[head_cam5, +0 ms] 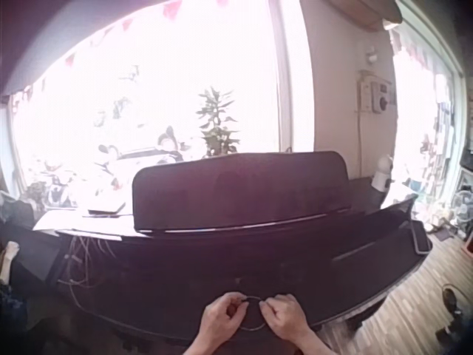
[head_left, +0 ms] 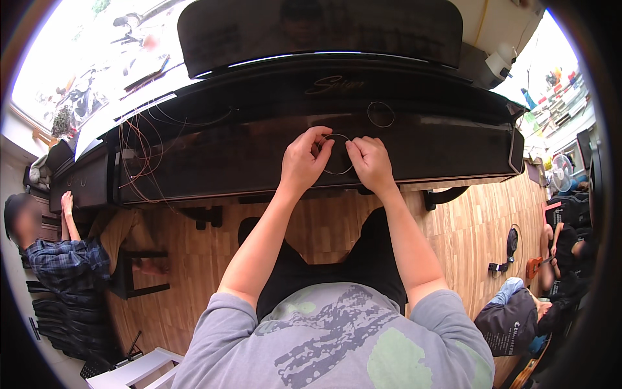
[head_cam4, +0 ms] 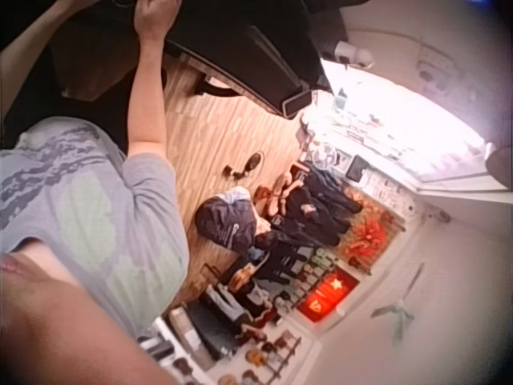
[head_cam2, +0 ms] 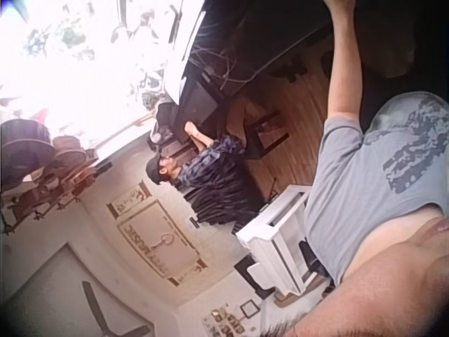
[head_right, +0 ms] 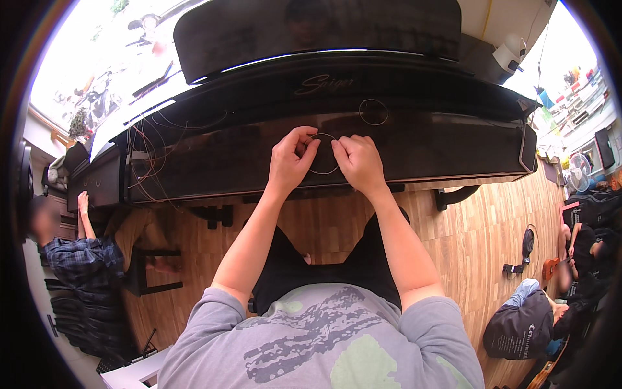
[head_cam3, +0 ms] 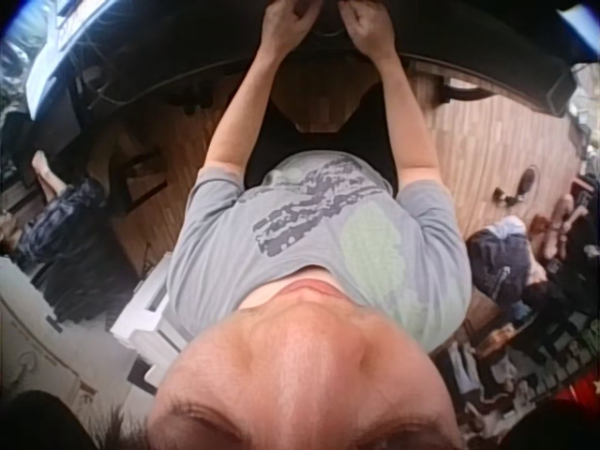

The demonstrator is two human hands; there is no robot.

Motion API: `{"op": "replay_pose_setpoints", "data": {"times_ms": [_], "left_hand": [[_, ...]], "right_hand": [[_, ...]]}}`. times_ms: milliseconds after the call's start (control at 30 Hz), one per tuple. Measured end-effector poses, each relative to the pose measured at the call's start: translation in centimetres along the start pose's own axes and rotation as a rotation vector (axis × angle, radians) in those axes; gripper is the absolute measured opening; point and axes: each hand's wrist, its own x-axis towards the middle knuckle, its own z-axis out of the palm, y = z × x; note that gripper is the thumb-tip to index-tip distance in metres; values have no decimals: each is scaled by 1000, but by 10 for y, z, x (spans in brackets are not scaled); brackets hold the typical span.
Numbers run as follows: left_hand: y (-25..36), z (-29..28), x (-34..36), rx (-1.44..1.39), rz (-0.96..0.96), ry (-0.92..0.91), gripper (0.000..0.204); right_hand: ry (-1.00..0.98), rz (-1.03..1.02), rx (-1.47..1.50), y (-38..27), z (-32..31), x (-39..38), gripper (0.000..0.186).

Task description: The person sits on the floor and repeatedly bends and twists a thin metal wire by hand, forming loops and curves. They occasionally place the wire on the piano surface and continue shaping it.

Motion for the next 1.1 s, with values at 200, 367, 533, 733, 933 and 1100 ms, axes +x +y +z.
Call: {"op": "replay_pose_setpoints", "data": {"times_ms": [200,367,533,733,933,1100], "left_hand": [[0,2,-1,13,8,39,16],[-1,2,0,74,3,-5,15],[2,2,0,99,-9,-56,16],[-3,3,0,13,-14,20,12],[-3,1,1,-77,-66,43,9],[-5,-2,1,-297,-227,67,10]], "right_hand": [[1,-43,-34,-1,-1,-2,29],[28,-71,-24,-1,1,-2,27],[46,-75,-44,1,2,-2,27],[33,-65,-29,0,2,-1,27],[44,-77,-44,1,3,-1,27],[6,-54,-42,1,2,-1,27]]}}
